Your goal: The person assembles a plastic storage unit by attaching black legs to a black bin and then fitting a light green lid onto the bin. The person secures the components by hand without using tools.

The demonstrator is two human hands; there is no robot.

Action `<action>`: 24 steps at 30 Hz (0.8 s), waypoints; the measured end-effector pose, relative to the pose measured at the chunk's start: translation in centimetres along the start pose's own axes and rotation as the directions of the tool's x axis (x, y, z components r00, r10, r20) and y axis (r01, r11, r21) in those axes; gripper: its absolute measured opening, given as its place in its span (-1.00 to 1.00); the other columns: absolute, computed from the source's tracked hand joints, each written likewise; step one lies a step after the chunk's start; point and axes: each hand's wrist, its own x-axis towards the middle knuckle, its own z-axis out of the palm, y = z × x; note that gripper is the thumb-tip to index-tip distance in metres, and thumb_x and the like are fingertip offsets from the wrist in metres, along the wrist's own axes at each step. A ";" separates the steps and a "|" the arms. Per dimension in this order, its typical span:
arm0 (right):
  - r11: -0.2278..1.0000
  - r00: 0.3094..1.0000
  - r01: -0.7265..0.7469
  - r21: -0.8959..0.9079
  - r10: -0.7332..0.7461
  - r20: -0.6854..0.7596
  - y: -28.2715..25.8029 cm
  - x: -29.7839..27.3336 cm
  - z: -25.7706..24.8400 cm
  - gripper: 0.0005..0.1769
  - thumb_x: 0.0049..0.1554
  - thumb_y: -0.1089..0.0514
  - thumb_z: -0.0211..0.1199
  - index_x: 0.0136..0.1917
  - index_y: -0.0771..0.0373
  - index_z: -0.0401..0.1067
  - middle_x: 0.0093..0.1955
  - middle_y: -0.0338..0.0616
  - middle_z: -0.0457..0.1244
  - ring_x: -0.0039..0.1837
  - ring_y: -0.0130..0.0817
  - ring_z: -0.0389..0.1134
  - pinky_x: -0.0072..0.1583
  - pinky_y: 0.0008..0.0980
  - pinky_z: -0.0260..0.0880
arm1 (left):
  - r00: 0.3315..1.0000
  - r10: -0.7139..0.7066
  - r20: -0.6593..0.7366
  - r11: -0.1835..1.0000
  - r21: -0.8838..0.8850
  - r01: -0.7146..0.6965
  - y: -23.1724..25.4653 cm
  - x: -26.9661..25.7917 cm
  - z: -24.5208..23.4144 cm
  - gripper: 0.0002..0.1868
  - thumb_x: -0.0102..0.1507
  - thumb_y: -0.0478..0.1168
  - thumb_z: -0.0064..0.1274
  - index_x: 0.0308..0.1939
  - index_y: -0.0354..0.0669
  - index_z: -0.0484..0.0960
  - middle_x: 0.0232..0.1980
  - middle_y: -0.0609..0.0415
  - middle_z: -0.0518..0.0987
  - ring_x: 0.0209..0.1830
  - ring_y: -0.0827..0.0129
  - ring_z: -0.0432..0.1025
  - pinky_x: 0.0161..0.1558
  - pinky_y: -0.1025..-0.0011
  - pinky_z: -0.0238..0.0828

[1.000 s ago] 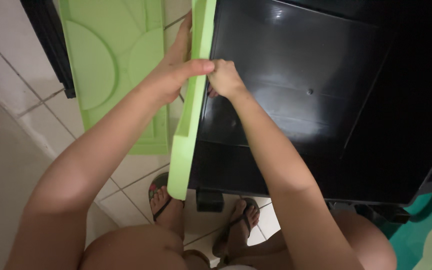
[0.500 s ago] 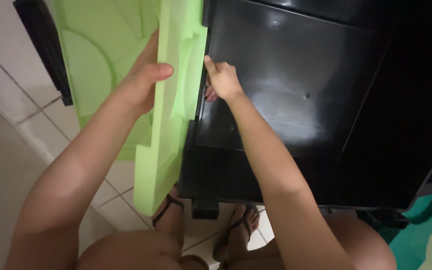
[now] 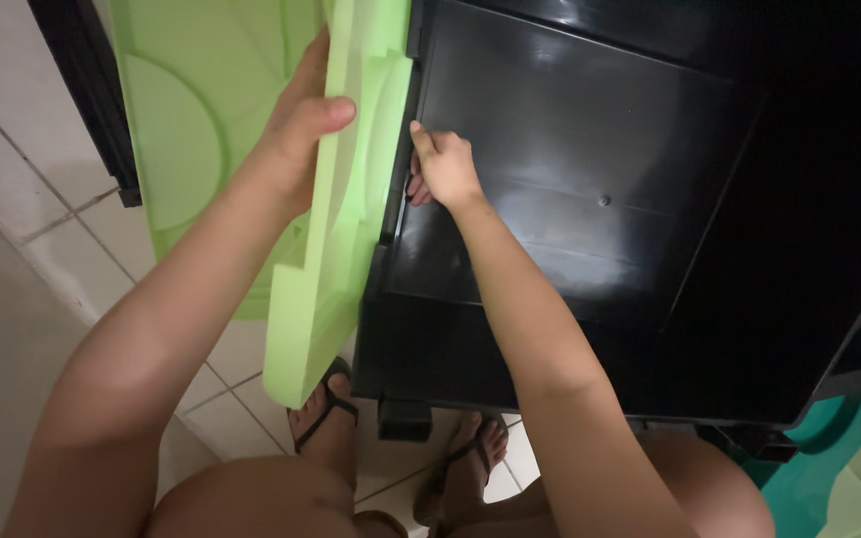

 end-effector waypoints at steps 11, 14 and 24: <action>1.000 1.000 0.021 -0.021 -0.022 -0.014 0.2 0.3 0.0 -0.33 0.31 -0.14 -0.01 -0.42 0.43 0.36 -0.52 0.12 0.31 -0.51 -0.13 0.42 -0.48 -0.29 0.44 | 1.000 -0.004 -0.019 1.000 0.008 0.004 0.1 -0.1 0.1 0.44 -0.02 0.26 0.31 0.67 -0.28 -0.22 0.58 -0.30 0.22 0.57 -0.01 0.25 0.48 0.08 0.31; 0.999 0.999 0.042 -0.030 -0.043 -0.021 0.2 -0.1 0.2 -0.34 0.31 -0.12 -0.01 -0.41 0.42 0.37 -0.52 0.09 0.31 -0.51 -0.16 0.43 -0.48 -0.30 0.44 | 1.000 0.027 0.012 0.999 0.026 -0.028 -0.2 -0.4 0.1 0.40 0.01 0.22 0.31 0.68 -0.29 -0.19 0.57 -0.33 0.25 0.56 -0.03 0.26 0.51 0.10 0.26; 0.999 0.999 0.024 -0.030 -0.025 -0.031 0.3 -0.3 0.2 -0.34 0.32 -0.13 0.01 -0.40 0.45 0.38 -0.52 0.08 0.31 -0.50 -0.17 0.43 -0.47 -0.32 0.44 | 0.995 0.097 0.019 0.995 -0.003 -0.097 0.4 -0.4 0.1 0.40 0.05 0.21 0.31 0.70 -0.31 -0.23 0.62 -0.32 0.20 0.63 -0.04 0.20 0.56 0.10 0.23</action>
